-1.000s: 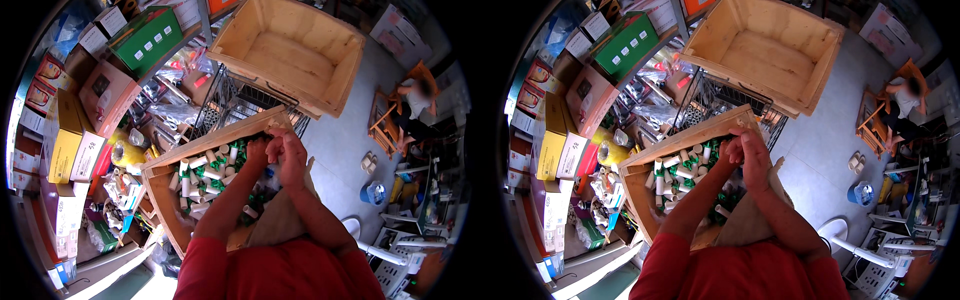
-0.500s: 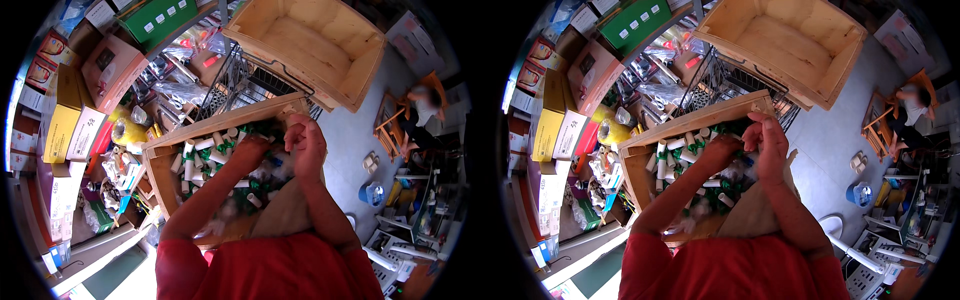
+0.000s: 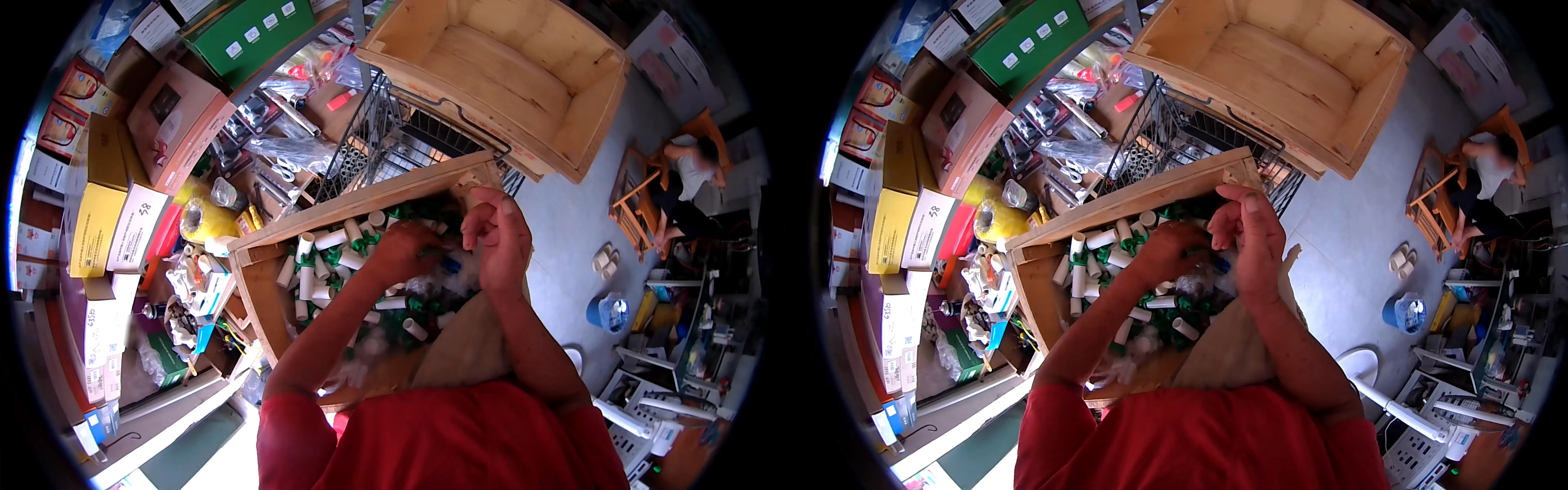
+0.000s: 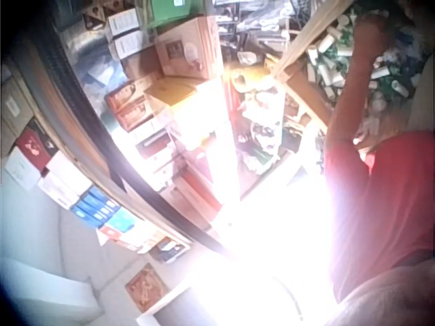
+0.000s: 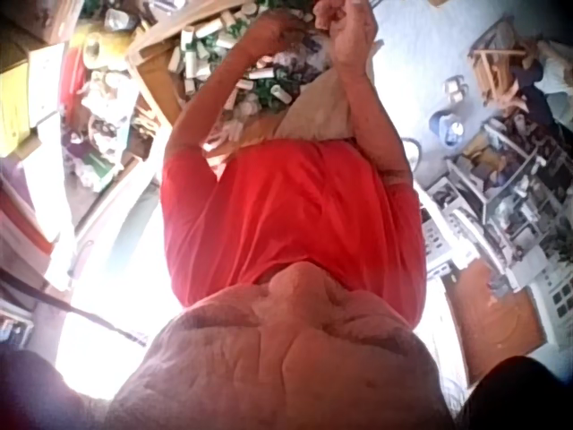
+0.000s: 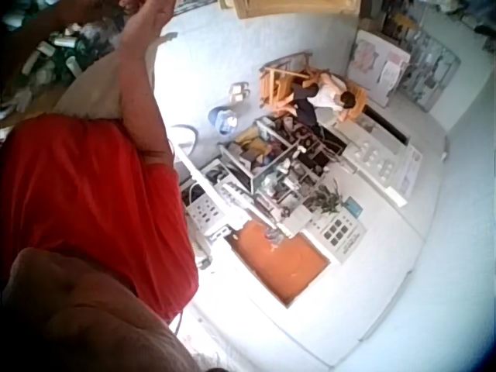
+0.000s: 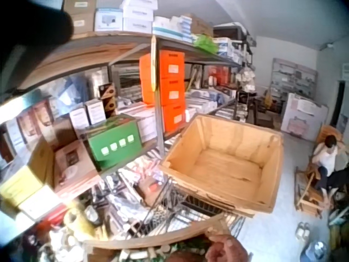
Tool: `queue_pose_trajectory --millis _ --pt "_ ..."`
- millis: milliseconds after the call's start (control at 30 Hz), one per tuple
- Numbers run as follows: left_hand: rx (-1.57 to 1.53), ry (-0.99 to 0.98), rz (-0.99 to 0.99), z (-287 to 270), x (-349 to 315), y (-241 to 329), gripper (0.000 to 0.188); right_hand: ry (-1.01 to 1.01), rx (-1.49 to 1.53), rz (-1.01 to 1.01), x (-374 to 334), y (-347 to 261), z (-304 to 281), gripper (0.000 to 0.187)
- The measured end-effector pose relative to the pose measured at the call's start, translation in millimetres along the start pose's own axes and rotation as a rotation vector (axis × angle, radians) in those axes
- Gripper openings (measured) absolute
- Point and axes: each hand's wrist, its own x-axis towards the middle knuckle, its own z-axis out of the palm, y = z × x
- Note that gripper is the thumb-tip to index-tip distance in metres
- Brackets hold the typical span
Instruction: The person repeatedly picks up white cylindrical tubes and green caps from a wooden crate. They fit the green caps onto the white tubes by hand and place the assembled units back into the crate. The task involves continuous one-at-a-time handling of the components within the crate.
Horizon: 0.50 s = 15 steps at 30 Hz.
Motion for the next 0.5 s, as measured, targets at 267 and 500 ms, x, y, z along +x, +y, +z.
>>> queue_pose_trajectory --millis 267,500 --pt "0.314 -0.061 -0.249 45.8 37.1 -30.7 0.023 -0.006 -0.003 -0.006 2.5 0.4 -1.2 0.036" --pt "0.254 -0.303 -0.477 76.6 93.5 -37.7 0.025 0.019 -0.047 0.001 1.5 2.9 -1.7 0.039"
